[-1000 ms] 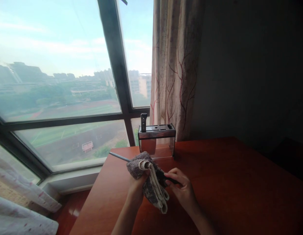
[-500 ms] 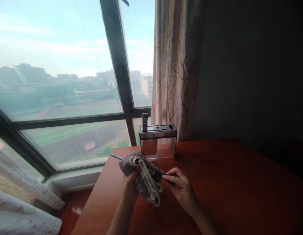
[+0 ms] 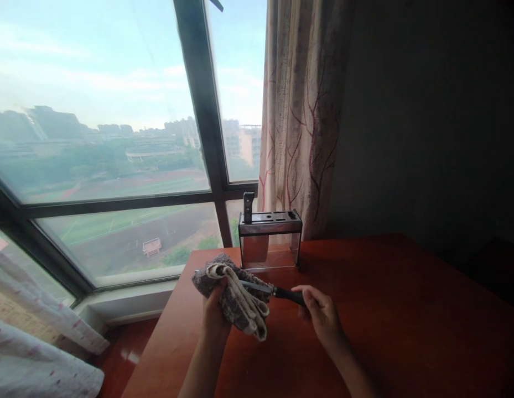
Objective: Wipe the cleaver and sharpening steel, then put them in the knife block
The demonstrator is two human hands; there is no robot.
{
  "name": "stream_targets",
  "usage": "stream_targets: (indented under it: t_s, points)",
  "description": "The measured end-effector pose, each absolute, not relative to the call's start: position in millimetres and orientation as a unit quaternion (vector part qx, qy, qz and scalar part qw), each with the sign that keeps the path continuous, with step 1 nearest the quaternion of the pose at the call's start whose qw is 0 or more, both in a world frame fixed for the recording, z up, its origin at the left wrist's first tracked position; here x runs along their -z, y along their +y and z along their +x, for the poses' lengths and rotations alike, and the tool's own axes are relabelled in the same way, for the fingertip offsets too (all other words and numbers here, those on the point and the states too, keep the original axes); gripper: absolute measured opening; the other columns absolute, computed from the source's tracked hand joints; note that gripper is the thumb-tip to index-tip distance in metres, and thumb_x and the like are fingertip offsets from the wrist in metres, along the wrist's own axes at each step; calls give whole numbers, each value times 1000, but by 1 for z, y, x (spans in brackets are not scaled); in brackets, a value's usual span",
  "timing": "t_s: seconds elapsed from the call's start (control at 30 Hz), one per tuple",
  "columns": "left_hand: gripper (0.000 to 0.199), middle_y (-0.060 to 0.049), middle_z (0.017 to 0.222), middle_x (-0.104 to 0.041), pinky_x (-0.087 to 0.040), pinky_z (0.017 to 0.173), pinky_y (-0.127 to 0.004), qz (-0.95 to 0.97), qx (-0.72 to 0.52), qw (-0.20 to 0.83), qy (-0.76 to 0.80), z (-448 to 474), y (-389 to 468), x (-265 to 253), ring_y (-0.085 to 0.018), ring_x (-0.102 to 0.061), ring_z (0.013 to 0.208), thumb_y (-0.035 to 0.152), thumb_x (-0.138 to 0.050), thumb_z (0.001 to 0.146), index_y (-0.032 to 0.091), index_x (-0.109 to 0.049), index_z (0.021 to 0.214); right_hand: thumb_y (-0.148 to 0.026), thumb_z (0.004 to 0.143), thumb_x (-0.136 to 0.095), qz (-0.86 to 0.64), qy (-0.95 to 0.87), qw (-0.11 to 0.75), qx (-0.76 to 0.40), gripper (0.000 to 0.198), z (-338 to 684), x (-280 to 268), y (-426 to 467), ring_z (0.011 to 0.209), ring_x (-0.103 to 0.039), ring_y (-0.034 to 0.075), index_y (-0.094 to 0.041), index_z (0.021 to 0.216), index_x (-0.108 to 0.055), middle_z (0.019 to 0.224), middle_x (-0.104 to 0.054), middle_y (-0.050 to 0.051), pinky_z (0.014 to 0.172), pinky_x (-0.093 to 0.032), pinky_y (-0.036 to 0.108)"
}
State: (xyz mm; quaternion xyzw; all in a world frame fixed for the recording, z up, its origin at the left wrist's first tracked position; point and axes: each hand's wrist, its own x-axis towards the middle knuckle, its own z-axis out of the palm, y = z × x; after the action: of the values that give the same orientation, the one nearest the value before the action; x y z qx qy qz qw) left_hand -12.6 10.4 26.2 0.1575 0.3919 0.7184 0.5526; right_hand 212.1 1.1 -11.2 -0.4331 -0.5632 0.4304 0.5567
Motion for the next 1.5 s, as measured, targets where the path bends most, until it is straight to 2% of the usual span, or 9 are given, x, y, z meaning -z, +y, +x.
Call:
stream_targets:
  t_s: [0.13, 0.27, 0.43, 0.73, 0.93, 1.03, 1.2, 1.37, 1.5]
  points:
    - [36, -4, 76, -71, -57, 61, -33, 185, -705, 577, 369, 1, 6, -24, -25, -69, 70, 28, -80, 56, 15, -63, 86, -60, 89, -39, -438, -536, 541, -477, 51, 205, 13, 0, 38, -38, 10, -16, 85, -66, 43, -42, -5, 38, -27, 20]
    - [43, -6, 79, -73, -57, 65, -34, 209, -688, 575, 390, 16, 2, -25, -27, -70, 74, 24, -84, 51, 15, -64, 88, -59, 89, -39, -420, -556, 528, -485, 50, 196, 15, -1, 38, -39, 10, -17, 84, -65, 45, -44, -5, 38, -29, 20]
    - [41, -8, 79, -73, -57, 66, -34, 217, -674, 581, 402, 21, 4, -27, -28, -70, 74, 24, -82, 53, 12, -65, 88, -44, 88, -52, -414, -646, 532, -358, 30, 194, 15, -2, 72, -64, 19, -22, 99, -68, 83, -68, 6, 63, -50, 25]
    - [40, -7, 77, -74, -57, 65, -34, 221, -687, 551, 420, 18, 6, -30, -27, -70, 71, 23, -81, 54, 12, -66, 90, -17, 86, -54, -367, -719, 564, -173, 25, 197, 13, -3, 93, -63, 20, -29, 104, -68, 99, -64, 7, 80, -53, 31]
    - [41, -4, 77, -73, -57, 63, -31, 206, -713, 531, 409, 5, 9, -26, -23, -70, 69, 23, -79, 57, 14, -65, 94, -29, 85, -58, -397, -704, 545, -221, 23, 201, 7, -6, 86, -66, 22, -26, 106, -69, 95, -70, 7, 76, -54, 31]
    - [35, -3, 75, -72, -57, 62, -30, 202, -724, 528, 396, -3, 11, -25, -22, -69, 68, 24, -77, 60, 14, -65, 92, -39, 89, -51, -449, -651, 545, -279, 27, 202, 8, -6, 71, -66, 21, -22, 95, -71, 78, -70, 6, 65, -52, 28]
    - [28, -3, 77, -71, -57, 61, -29, 176, -741, 530, 373, -13, 12, -26, -21, -69, 69, 24, -75, 64, 14, -64, 87, -50, 92, -41, -501, -533, 574, -368, 46, 206, 12, -2, 37, -44, 14, -17, 75, -67, 41, -46, -2, 38, -32, 24]
    - [26, -3, 74, -71, -57, 62, -32, 139, -747, 560, 330, -20, 16, -27, -22, -69, 66, 26, -73, 65, 15, -64, 87, -50, 89, -46, -483, -491, 614, -385, 41, 211, 10, -1, 47, -54, 16, -16, 84, -68, 53, -59, 1, 44, -41, 24]
    - [24, -2, 73, -72, -57, 66, -33, 118, -766, 545, 320, -24, 20, -26, -21, -68, 65, 24, -72, 65, 16, -64, 87, -46, 83, -59, -475, -523, 627, -327, 32, 211, 10, -1, 68, -66, 21, -18, 95, -69, 84, -71, 8, 63, -53, 29]
